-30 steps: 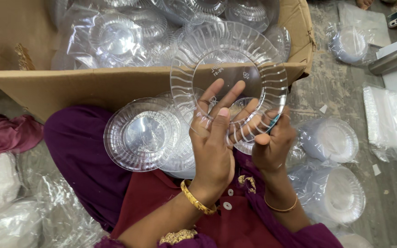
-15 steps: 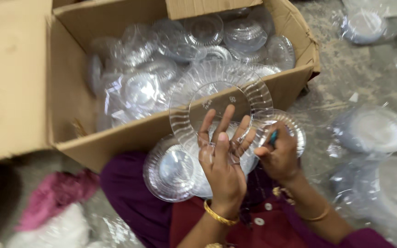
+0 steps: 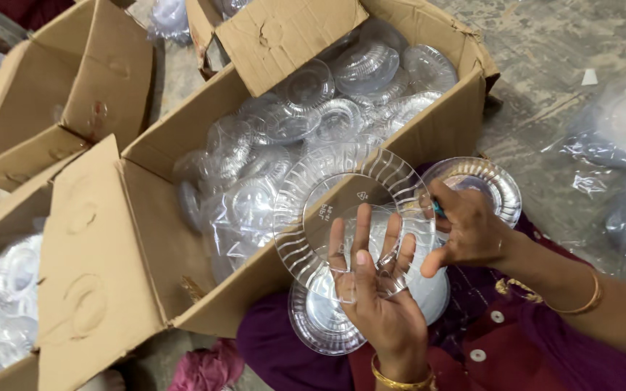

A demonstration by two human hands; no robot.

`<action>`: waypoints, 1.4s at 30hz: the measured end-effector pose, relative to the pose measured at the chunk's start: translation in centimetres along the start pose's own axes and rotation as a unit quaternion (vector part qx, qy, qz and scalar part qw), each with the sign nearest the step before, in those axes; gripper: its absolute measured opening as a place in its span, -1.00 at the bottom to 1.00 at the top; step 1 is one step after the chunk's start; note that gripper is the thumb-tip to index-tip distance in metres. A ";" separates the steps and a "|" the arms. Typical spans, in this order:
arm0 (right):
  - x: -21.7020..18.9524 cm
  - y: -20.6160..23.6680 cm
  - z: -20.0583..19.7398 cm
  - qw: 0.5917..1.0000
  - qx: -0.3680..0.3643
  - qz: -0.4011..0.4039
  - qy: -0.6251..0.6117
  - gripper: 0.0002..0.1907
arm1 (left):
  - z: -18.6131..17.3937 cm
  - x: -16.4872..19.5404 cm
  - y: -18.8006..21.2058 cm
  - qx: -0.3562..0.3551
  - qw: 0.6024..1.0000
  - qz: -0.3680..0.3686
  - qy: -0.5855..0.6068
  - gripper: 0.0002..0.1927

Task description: The person sits on the floor and repeatedly picks clear plastic plates from a cardboard box. Using a small blue utility knife, they trim the edges of each plate, then place the trimmed plate on a growing stack on their lap. The process is repeated for multiple plates.

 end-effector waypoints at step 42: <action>7.7 7.6 -2.8 0.968 0.019 0.186 -0.169 -0.30 | -3.7 1.5 -1.5 -0.090 0.991 0.097 0.011 -0.54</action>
Point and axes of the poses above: each hand's wrist, its own y-axis away from the middle knuckle, its own z-axis out of the palm, x = y × z, the point moved 2 cm from there along -y, towards the middle knuckle, and after that the axes turned 14 degrees about -x, right-handed, at the moved point
